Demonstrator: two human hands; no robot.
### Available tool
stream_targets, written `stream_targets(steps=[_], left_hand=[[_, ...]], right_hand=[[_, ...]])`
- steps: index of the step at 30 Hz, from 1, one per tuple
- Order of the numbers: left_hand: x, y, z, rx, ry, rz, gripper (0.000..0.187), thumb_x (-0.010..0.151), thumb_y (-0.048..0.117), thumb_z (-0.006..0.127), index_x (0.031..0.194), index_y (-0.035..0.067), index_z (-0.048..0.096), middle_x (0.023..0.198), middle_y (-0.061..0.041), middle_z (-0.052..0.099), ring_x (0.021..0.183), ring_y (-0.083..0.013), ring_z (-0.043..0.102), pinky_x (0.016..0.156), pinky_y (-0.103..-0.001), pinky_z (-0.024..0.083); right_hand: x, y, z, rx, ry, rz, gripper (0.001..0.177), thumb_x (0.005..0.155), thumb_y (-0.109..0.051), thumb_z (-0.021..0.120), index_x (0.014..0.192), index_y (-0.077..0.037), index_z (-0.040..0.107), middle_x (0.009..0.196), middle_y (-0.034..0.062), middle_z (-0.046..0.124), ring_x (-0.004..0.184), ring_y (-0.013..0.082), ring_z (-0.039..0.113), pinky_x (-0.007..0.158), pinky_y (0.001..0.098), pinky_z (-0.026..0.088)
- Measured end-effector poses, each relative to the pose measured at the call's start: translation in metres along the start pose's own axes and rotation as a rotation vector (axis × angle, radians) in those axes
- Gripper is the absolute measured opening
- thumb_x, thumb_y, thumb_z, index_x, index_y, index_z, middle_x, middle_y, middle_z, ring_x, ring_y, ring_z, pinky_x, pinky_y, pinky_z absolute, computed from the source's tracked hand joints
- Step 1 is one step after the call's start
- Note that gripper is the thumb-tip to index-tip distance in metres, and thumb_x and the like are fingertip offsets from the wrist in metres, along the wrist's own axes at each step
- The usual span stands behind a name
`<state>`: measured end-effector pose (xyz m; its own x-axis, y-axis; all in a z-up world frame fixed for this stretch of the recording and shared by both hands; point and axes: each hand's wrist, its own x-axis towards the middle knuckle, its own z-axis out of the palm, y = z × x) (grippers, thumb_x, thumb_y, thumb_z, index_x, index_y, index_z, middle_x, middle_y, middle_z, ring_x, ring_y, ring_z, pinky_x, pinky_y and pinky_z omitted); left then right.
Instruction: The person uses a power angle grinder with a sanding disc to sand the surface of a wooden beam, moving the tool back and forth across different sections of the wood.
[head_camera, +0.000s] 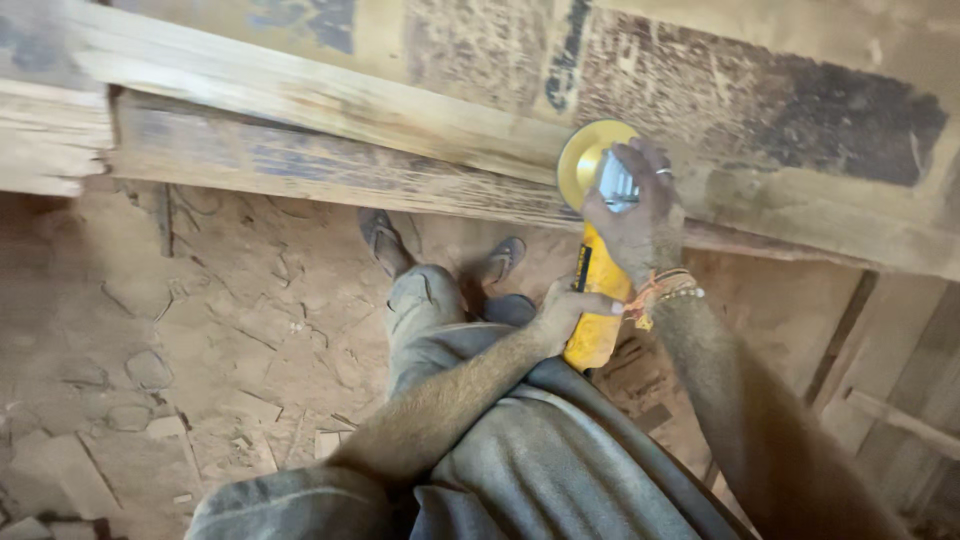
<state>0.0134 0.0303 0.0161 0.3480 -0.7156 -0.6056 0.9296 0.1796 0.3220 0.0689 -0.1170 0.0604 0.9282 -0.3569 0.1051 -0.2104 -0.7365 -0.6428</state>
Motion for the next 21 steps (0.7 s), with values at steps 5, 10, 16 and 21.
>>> stream_targets(steps=[5,10,16,21], left_hand=[[-0.028,0.045,-0.049,-0.083,0.008,0.005,0.043,0.076,0.009,0.077,0.116,-0.003,0.069,0.095,-0.011,0.073,0.078,-0.0211,0.071,0.069,-0.035,0.059],[-0.053,0.086,-0.091,-0.099,0.061,0.067,0.036,0.078,0.01,0.078,0.108,-0.006,0.069,0.088,-0.013,0.072,0.072,-0.0234,0.07,0.065,-0.037,0.059],[-0.085,0.134,-0.126,-0.182,0.106,0.22,0.035,0.074,0.007,0.076,0.108,0.0,0.067,0.09,-0.008,0.071,0.077,-0.0191,0.069,0.071,-0.033,0.058],[-0.108,0.173,-0.154,-0.263,0.123,0.27,0.034,0.076,0.005,0.072,0.109,-0.001,0.066,0.087,-0.01,0.071,0.072,-0.0222,0.068,0.067,-0.035,0.057]], right_hand=[[0.034,-0.072,0.05,-0.026,-0.07,-0.083,0.055,0.087,-0.018,0.081,0.138,-0.012,0.062,0.144,0.0215,0.058,0.131,0.0389,0.062,0.108,0.045,0.054],[0.059,-0.13,0.097,0.043,-0.212,-0.058,0.056,0.086,-0.022,0.078,0.137,-0.007,0.061,0.146,0.0227,0.055,0.13,0.038,0.062,0.11,0.0454,0.053],[0.082,-0.2,0.145,-0.04,-0.263,-0.184,0.056,0.084,-0.023,0.078,0.136,-0.01,0.062,0.146,0.0221,0.055,0.132,0.0416,0.058,0.11,0.0474,0.05],[0.104,-0.249,0.187,-0.052,-0.299,-0.271,0.056,0.085,-0.025,0.079,0.136,-0.009,0.062,0.146,0.0204,0.055,0.133,0.0401,0.057,0.112,0.0476,0.049]])
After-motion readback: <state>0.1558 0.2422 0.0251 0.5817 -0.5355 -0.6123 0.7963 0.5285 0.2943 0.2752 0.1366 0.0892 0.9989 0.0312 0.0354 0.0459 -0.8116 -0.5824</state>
